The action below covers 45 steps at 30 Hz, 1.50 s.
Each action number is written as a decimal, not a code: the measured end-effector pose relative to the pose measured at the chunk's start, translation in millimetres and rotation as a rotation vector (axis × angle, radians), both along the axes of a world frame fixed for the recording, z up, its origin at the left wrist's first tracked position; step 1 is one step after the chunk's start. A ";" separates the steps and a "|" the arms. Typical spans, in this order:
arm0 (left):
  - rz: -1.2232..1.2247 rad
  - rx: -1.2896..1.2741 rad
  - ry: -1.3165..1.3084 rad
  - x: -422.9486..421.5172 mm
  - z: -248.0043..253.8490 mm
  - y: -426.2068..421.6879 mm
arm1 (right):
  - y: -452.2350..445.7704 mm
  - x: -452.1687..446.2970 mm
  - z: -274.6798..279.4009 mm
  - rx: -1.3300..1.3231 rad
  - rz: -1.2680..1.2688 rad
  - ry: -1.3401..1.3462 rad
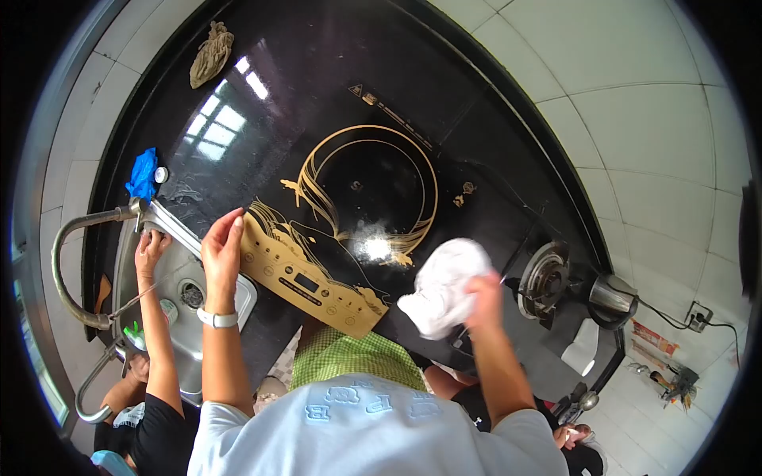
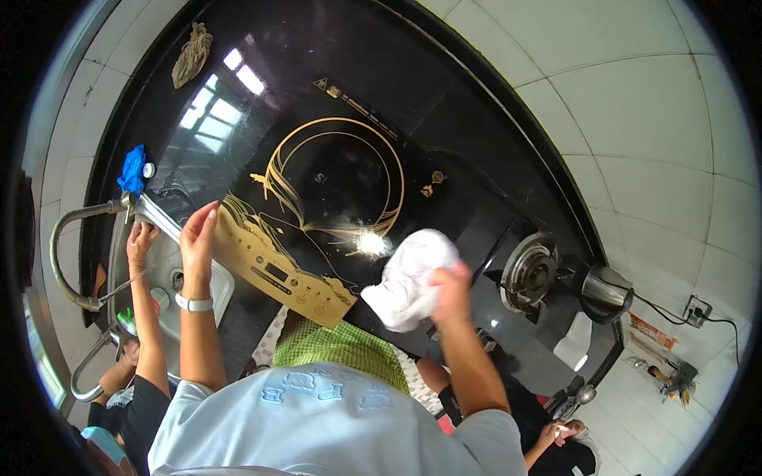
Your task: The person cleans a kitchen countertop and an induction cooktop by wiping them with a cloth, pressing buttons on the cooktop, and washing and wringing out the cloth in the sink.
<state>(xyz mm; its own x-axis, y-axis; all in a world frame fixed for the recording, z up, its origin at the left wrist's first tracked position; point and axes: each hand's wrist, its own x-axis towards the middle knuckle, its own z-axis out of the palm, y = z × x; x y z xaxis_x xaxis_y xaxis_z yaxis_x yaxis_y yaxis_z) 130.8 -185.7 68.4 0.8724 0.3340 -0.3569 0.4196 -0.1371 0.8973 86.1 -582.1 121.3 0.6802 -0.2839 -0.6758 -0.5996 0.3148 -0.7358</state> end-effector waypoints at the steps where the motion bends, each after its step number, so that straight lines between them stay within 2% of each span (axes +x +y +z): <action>1: 0.032 -0.006 -0.018 -5.0 -3.5 1.3 | -11.7 22.0 23.4 0.058 -0.016 -0.059; 2: 0.068 0.020 -0.037 -11.2 -1.5 0.6 | -15.4 47.0 41.1 -0.047 -0.011 -0.161; 4: 0.139 0.029 -0.090 -28.6 -3.8 3.4 | -19.7 102.4 62.9 -0.010 0.090 -0.385; 5: 0.172 0.028 -0.108 -36.6 -1.0 1.5 | -22.1 131.8 67.0 -0.103 0.161 -0.464; 7: 0.212 0.014 -0.074 -50.9 5.9 -1.9 | -0.6 197.0 84.9 -0.222 0.253 -0.575; 9: 0.221 -0.089 0.072 -62.4 18.6 -4.3 | 40.6 256.3 103.0 -0.256 0.307 -0.670; 11: 0.268 -0.222 0.123 -73.8 15.9 -7.5 | 73.5 318.6 90.9 -0.385 0.545 -0.782; 12: 0.279 -0.245 0.165 -77.0 16.6 -10.0 | 86.0 353.4 77.1 -0.640 0.789 -0.816; 13: 0.291 -0.269 0.210 -79.7 16.8 -11.3 | 115.3 373.6 67.5 -0.743 0.846 -0.707; 14: 0.254 -0.346 0.275 -80.8 17.7 -10.1 | 146.0 390.9 50.0 -0.726 0.961 -0.744; 15: 0.216 -0.424 0.340 -81.0 17.8 -9.3 | 162.1 410.3 28.3 -0.906 1.078 -0.759; 16: 0.133 -0.463 0.394 -81.7 16.0 -9.5 | 185.0 428.0 1.4 -1.266 1.232 -0.789; 17: 0.011 -0.452 0.448 -78.9 20.9 -12.5 | 207.1 431.4 -21.8 -1.225 1.281 -0.509; 18: -0.044 -0.501 0.501 -76.6 22.0 -14.3 | 223.4 439.3 -61.8 -1.327 1.421 -0.485; 19: -0.100 -0.552 0.559 -75.9 22.0 -16.4 | 231.2 422.6 -66.1 -1.321 1.513 -0.485; 21: -0.159 -0.639 0.628 -76.4 18.7 -21.8 | 228.3 401.4 -57.3 -1.347 1.377 -0.486; 23: -0.166 -0.726 0.634 -75.3 17.4 -26.5 | 193.5 406.4 -66.4 -1.313 1.482 -0.595; 24: -0.151 -0.743 0.622 -75.8 16.5 -27.1 | 165.0 412.3 -84.0 -1.289 1.564 -0.665; 25: -0.150 -0.742 0.621 -73.9 19.1 -27.8 | 136.6 396.7 -78.8 -1.262 1.545 -0.589; 26: -0.156 -0.745 0.627 -73.3 20.4 -27.8 | 98.5 381.2 -82.4 -1.241 1.537 -0.730; 27: -0.165 -0.749 0.628 -73.0 20.3 -27.7 | 63.8 368.5 -86.1 -1.195 1.517 -0.586; 30: -0.150 -0.767 0.614 -77.5 16.9 -28.2 | -37.5 307.7 -78.3 -1.163 1.570 -0.597; 33: -0.130 -0.780 0.593 -80.4 13.6 -29.1 | -93.0 249.6 -67.1 -1.128 1.496 -0.283; 35: -0.121 -0.783 0.574 -80.4 13.8 -32.2 | -94.8 233.5 -44.4 -1.199 1.531 -0.145; 37: -0.124 -0.757 0.577 -80.0 15.3 -31.5 | -106.0 245.5 -38.6 -1.234 1.683 0.233; 38: -0.130 -0.751 0.581 -80.4 17.0 -33.3 | -116.6 250.8 -36.6 -1.308 1.671 0.161; 39: -0.141 -0.747 0.576 -80.4 17.9 -32.9 | -107.4 258.8 -22.1 -1.335 1.511 0.200; 41: -0.123 -0.819 0.629 -82.7 18.8 -35.2 | -82.5 268.0 4.4 -1.499 1.373 0.069; 43: -0.166 -0.815 0.651 -87.7 17.2 -39.4 | -58.6 280.0 11.9 -1.690 1.258 -0.187; 45: -0.293 -0.790 0.630 -93.8 16.1 -46.7 | -32.1 288.5 15.8 -1.766 1.190 -0.466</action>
